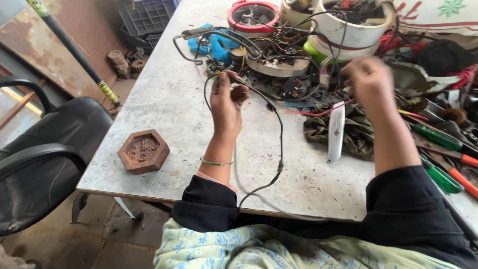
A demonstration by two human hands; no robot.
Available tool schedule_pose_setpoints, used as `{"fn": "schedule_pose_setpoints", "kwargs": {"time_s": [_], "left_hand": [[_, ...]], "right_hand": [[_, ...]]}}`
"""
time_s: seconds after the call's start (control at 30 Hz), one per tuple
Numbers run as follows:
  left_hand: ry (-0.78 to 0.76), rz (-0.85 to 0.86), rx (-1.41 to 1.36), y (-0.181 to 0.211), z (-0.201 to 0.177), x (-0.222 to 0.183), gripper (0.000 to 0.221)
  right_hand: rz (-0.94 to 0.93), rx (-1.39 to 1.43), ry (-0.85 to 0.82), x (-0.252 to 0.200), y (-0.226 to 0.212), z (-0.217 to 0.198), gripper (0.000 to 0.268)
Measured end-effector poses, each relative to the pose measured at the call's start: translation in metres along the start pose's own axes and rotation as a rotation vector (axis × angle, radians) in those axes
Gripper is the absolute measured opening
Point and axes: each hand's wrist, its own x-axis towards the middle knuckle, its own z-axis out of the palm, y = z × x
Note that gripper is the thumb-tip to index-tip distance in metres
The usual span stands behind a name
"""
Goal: The person strips the insulation from the ends of several wires and twists the copper strands together by hand.
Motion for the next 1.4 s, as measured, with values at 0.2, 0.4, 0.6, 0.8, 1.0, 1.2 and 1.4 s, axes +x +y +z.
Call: {"fn": "schedule_pose_setpoints", "kwargs": {"time_s": [0.2, 0.4, 0.6, 0.8, 1.0, 1.2, 1.4], "left_hand": [[-0.034, -0.068, 0.25, -0.004, 0.007, -0.002, 0.031], [-0.044, -0.07, 0.342, -0.012, 0.013, -0.008, 0.032], [-0.175, -0.033, 0.442, -0.009, 0.021, -0.016, 0.031], [-0.407, -0.306, 0.488, -0.016, 0.026, -0.022, 0.031], [-0.333, -0.196, 0.573, -0.019, 0.033, -0.031, 0.025], [-0.275, -0.108, 0.601, -0.015, 0.043, -0.043, 0.024], [-0.242, -0.098, 0.546, -0.016, 0.036, -0.037, 0.024]], "right_hand": [[-0.115, 0.032, 0.072, -0.043, -0.05, 0.019, 0.024], [-0.247, -0.049, -0.227, -0.082, -0.137, 0.053, 0.038], [-0.282, -0.168, -0.146, -0.088, -0.14, 0.059, 0.024], [-0.295, -0.023, -0.065, -0.09, -0.138, 0.057, 0.022], [-0.609, -0.314, 0.099, -0.087, -0.135, 0.054, 0.015], [-0.779, -0.3, 0.101, -0.087, -0.128, 0.055, 0.012], [-0.689, -0.108, 0.075, -0.096, -0.13, 0.061, 0.015]]}}
